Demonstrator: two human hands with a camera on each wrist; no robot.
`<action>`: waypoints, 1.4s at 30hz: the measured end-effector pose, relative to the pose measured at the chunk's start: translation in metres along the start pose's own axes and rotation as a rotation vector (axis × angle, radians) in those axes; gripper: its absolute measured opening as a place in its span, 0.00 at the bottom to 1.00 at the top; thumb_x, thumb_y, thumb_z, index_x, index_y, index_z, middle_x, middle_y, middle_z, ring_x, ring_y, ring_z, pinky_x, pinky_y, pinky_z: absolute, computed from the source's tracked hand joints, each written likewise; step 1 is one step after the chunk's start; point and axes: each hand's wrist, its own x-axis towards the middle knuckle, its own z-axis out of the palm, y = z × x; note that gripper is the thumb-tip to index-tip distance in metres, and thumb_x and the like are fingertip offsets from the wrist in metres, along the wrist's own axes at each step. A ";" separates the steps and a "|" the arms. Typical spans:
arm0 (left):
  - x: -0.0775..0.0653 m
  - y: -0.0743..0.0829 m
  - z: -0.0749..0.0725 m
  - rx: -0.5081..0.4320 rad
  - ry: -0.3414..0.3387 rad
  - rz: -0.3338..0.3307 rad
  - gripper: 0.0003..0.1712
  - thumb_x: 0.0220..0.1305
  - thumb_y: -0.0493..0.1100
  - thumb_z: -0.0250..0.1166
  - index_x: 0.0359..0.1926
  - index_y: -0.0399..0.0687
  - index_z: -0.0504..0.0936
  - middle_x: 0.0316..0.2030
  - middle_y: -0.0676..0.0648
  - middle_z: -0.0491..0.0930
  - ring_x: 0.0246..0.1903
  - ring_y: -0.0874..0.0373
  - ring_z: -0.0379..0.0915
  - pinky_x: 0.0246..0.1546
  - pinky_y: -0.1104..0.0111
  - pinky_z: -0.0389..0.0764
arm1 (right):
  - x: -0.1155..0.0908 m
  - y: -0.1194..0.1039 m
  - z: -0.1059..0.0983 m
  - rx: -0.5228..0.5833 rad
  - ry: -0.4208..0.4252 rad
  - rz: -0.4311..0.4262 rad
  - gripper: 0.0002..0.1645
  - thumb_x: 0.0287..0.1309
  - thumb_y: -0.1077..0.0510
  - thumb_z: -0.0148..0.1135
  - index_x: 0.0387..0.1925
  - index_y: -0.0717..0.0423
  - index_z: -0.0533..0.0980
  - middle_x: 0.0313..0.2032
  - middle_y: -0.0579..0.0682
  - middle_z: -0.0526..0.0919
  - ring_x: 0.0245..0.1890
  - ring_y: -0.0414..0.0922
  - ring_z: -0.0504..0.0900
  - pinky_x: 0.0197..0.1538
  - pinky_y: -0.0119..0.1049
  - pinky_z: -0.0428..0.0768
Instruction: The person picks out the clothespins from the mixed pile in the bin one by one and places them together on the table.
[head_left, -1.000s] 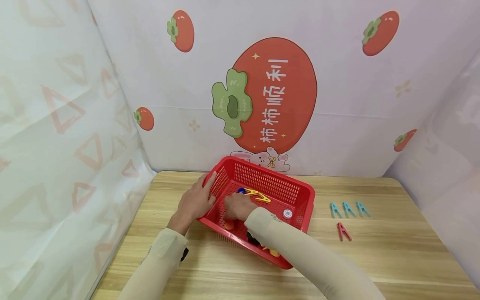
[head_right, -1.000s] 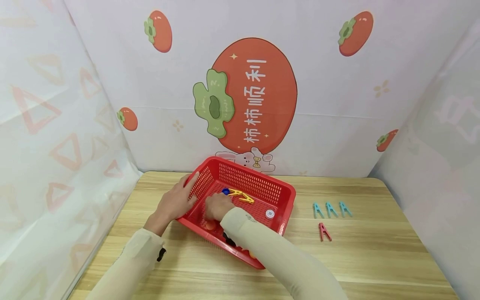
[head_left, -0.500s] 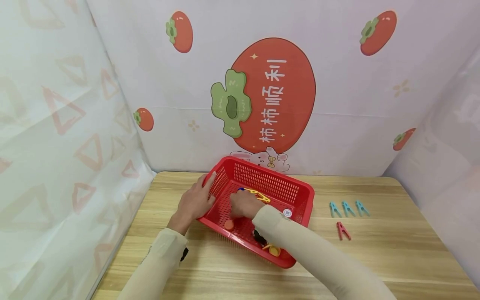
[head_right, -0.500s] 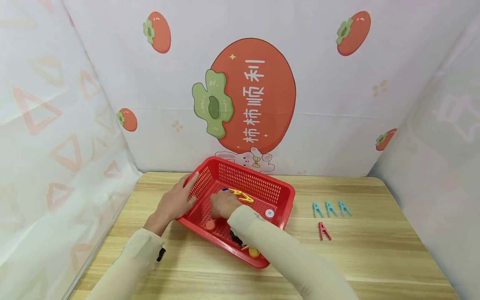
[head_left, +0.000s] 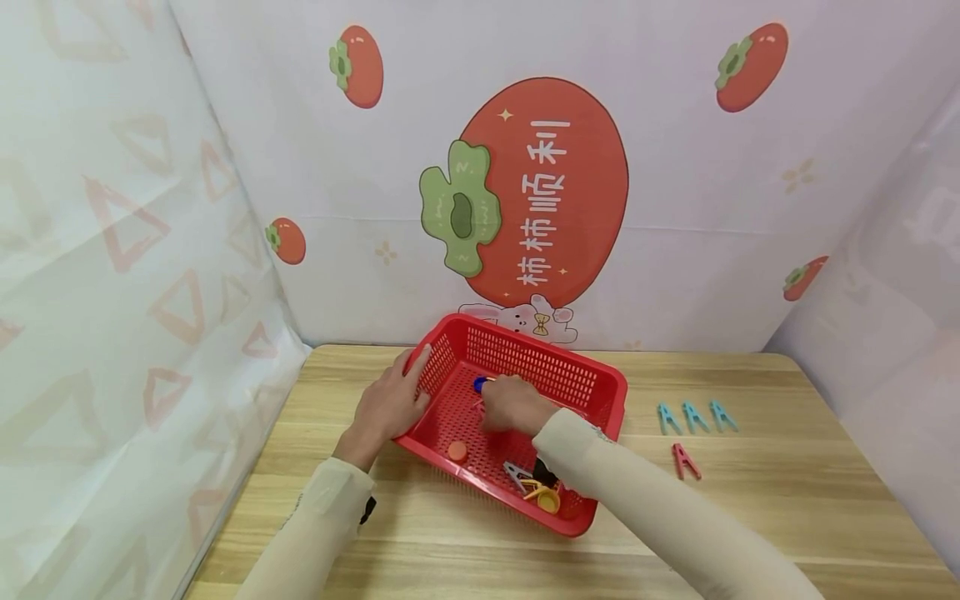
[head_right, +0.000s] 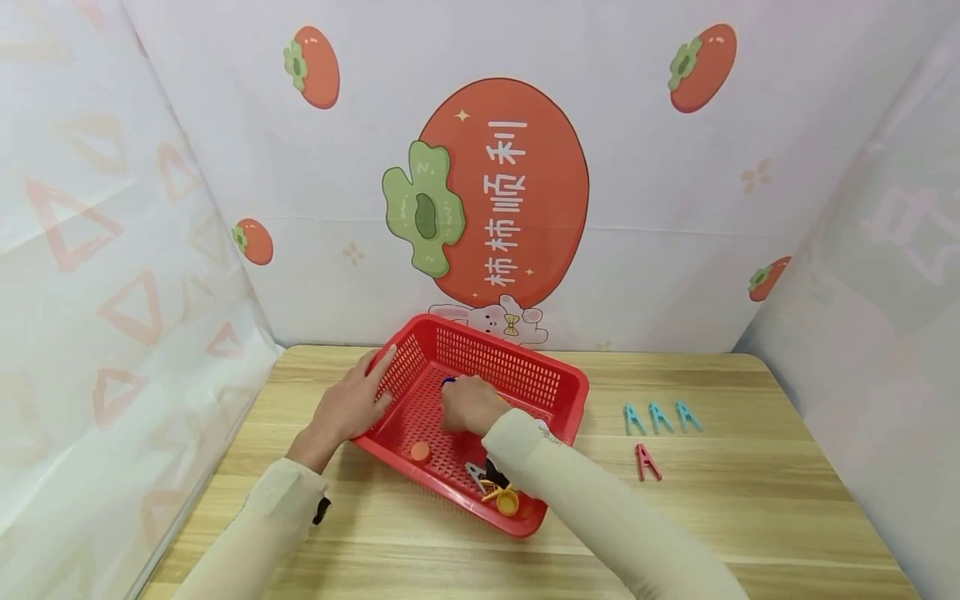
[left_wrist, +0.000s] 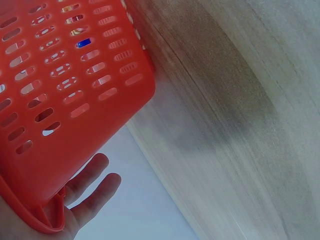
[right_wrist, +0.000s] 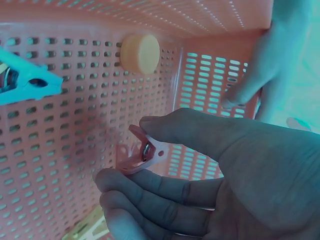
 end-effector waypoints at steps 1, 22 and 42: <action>0.000 0.000 0.000 -0.002 -0.001 -0.002 0.49 0.75 0.48 0.63 0.90 0.60 0.49 0.83 0.36 0.58 0.64 0.39 0.76 0.55 0.42 0.87 | -0.001 0.001 -0.001 0.002 0.001 0.001 0.10 0.66 0.53 0.76 0.41 0.54 0.84 0.31 0.48 0.82 0.30 0.44 0.80 0.33 0.35 0.82; -0.002 0.001 0.000 -0.002 -0.002 -0.005 0.49 0.75 0.47 0.64 0.89 0.60 0.50 0.83 0.36 0.59 0.65 0.39 0.76 0.56 0.42 0.87 | -0.025 0.037 -0.017 0.069 0.038 0.016 0.21 0.58 0.51 0.83 0.50 0.55 0.87 0.36 0.47 0.88 0.32 0.45 0.84 0.41 0.40 0.91; -0.001 0.002 -0.001 -0.004 0.000 -0.007 0.50 0.75 0.47 0.64 0.90 0.59 0.50 0.83 0.35 0.58 0.65 0.38 0.76 0.57 0.41 0.87 | -0.053 0.064 -0.043 0.099 0.081 0.039 0.26 0.54 0.50 0.85 0.49 0.58 0.86 0.35 0.49 0.89 0.27 0.44 0.86 0.36 0.40 0.92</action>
